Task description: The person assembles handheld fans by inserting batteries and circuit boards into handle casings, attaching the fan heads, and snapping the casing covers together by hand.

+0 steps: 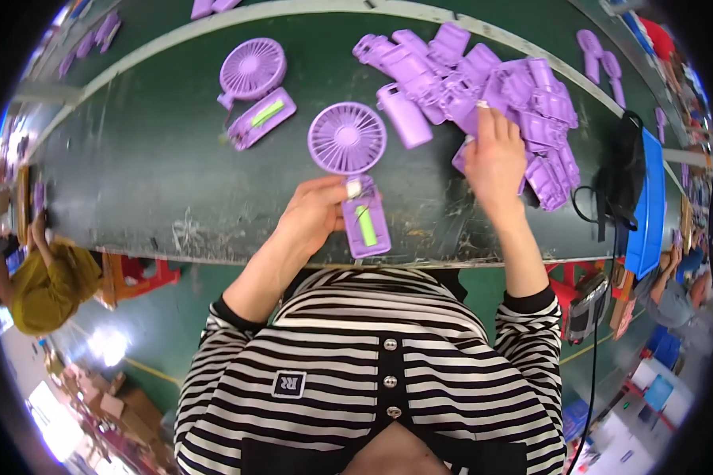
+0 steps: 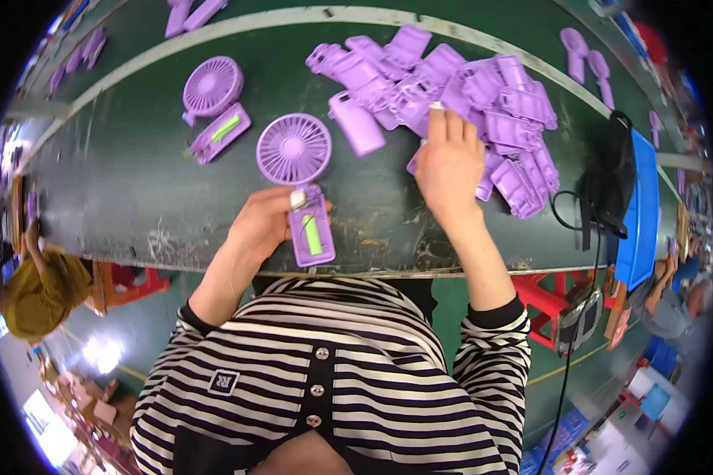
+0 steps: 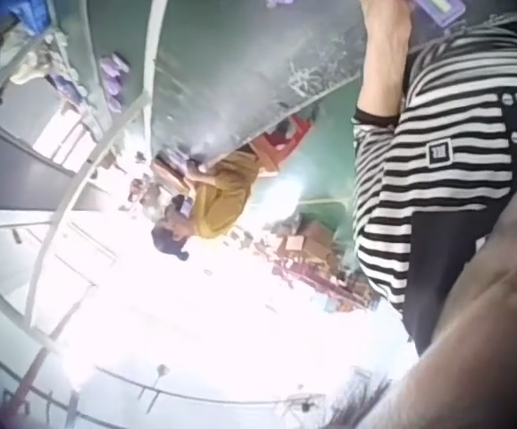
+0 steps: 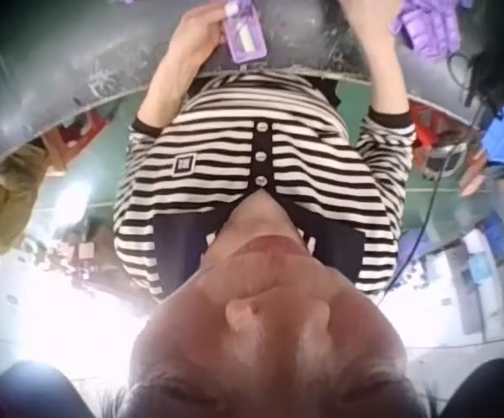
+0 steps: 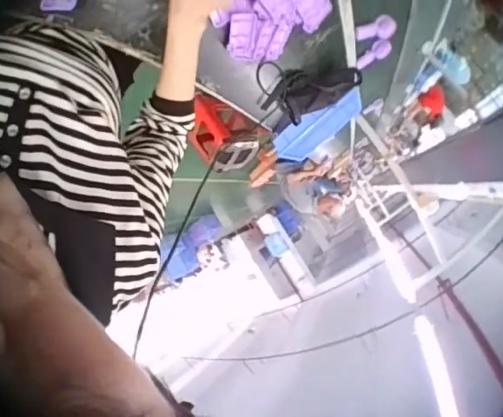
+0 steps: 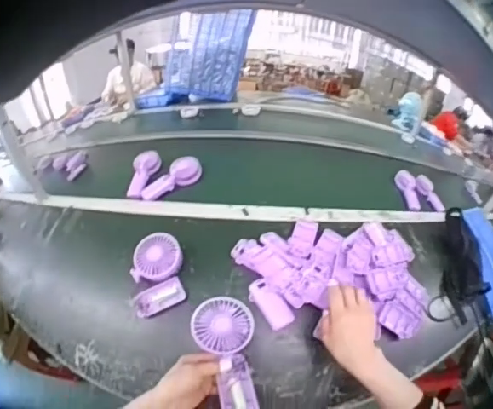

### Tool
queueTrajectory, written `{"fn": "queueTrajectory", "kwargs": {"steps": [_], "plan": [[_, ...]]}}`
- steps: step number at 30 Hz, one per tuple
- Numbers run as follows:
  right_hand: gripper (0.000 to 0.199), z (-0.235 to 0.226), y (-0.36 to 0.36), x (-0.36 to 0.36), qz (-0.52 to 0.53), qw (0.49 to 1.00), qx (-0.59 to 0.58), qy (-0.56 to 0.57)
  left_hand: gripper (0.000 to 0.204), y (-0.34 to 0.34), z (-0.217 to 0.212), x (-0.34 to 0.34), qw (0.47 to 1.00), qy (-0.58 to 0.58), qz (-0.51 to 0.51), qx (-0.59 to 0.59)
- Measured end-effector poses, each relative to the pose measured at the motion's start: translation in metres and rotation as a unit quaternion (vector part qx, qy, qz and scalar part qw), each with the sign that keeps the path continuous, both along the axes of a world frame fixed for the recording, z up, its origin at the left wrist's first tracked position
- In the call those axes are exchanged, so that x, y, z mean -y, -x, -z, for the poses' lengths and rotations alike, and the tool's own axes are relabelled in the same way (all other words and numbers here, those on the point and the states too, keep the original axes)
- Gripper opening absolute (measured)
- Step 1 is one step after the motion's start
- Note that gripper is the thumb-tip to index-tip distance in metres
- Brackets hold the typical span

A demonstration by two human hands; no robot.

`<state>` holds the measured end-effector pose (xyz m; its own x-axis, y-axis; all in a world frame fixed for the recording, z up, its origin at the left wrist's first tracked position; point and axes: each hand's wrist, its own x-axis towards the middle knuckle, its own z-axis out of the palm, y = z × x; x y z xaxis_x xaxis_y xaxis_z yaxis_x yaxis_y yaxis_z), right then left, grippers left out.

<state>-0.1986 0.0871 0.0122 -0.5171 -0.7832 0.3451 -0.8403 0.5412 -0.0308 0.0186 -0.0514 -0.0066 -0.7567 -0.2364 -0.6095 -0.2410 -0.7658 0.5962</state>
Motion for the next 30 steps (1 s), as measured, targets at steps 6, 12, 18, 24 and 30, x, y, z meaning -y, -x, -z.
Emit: {"fn": "queueTrajectory", "kwargs": {"steps": [6,12,18,24,30], "plan": [[0.045,0.014,0.016,0.010,-0.041,0.998,-0.029,0.049,0.028,0.006,0.001,-0.005,1.000,0.015,-0.011,0.018],[0.046,0.015,0.020,0.006,-0.048,0.997,-0.020,0.062,0.029,0.004,0.006,-0.009,0.999,0.028,-0.010,0.028],[0.042,0.012,0.033,0.001,-0.063,0.990,0.044,0.118,0.031,0.000,0.008,-0.008,1.000,0.019,-0.006,0.012],[0.035,-0.023,-0.023,-0.006,-0.081,0.819,0.500,0.269,0.032,-0.001,0.005,-0.011,0.999,0.020,-0.012,0.026],[0.035,-0.020,-0.073,-0.002,-0.052,0.610,0.781,0.123,0.025,0.007,-0.006,-0.023,0.997,0.017,-0.074,0.033]]}}
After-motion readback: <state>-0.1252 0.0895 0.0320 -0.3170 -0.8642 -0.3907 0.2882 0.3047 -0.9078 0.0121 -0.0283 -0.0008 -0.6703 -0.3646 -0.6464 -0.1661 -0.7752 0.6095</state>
